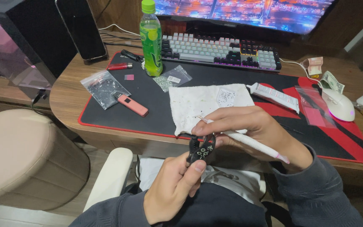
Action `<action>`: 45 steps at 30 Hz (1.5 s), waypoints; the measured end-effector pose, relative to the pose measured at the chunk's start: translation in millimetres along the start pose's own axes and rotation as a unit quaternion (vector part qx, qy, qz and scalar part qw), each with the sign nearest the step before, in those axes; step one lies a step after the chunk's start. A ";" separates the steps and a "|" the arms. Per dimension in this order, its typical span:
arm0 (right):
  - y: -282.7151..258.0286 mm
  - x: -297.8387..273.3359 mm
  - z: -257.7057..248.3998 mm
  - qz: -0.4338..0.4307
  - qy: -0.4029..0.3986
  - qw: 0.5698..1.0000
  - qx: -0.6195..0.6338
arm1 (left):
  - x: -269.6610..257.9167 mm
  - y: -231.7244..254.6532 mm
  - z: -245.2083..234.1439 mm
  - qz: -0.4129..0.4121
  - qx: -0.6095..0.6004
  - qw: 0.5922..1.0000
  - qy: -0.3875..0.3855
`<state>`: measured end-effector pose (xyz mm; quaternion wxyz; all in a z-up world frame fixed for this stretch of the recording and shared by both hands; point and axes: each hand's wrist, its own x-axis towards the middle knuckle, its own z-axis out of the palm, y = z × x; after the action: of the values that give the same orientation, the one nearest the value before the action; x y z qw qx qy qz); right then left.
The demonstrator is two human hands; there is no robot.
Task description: Applying glue and precisely placing small rhinestones onto a handheld electronic device using a wax pen tool.
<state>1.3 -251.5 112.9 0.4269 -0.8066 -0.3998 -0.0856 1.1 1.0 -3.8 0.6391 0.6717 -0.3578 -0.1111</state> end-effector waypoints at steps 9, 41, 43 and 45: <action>12.4 0.2 -1.2 0.011 -0.012 1.000 0.005 | 3.6 14.8 -4.8 -0.079 -0.063 0.994 -0.048; 17.6 -10.4 -26.5 0.070 -0.053 0.996 -0.027 | 16.4 19.3 -7.5 -0.113 -0.235 0.962 -0.081; 12.9 -9.3 -26.5 0.071 -0.072 0.995 -0.012 | 15.7 18.7 -5.7 -0.104 -0.231 0.963 -0.095; 12.7 -9.7 -26.9 0.074 -0.075 0.994 -0.009 | 14.0 13.9 -4.2 -0.098 -0.243 0.959 -0.107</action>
<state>9.4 -281.3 117.1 0.3940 -0.8419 -0.3687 0.0037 9.1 -3.5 14.3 0.7267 0.5125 -0.3188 -0.3282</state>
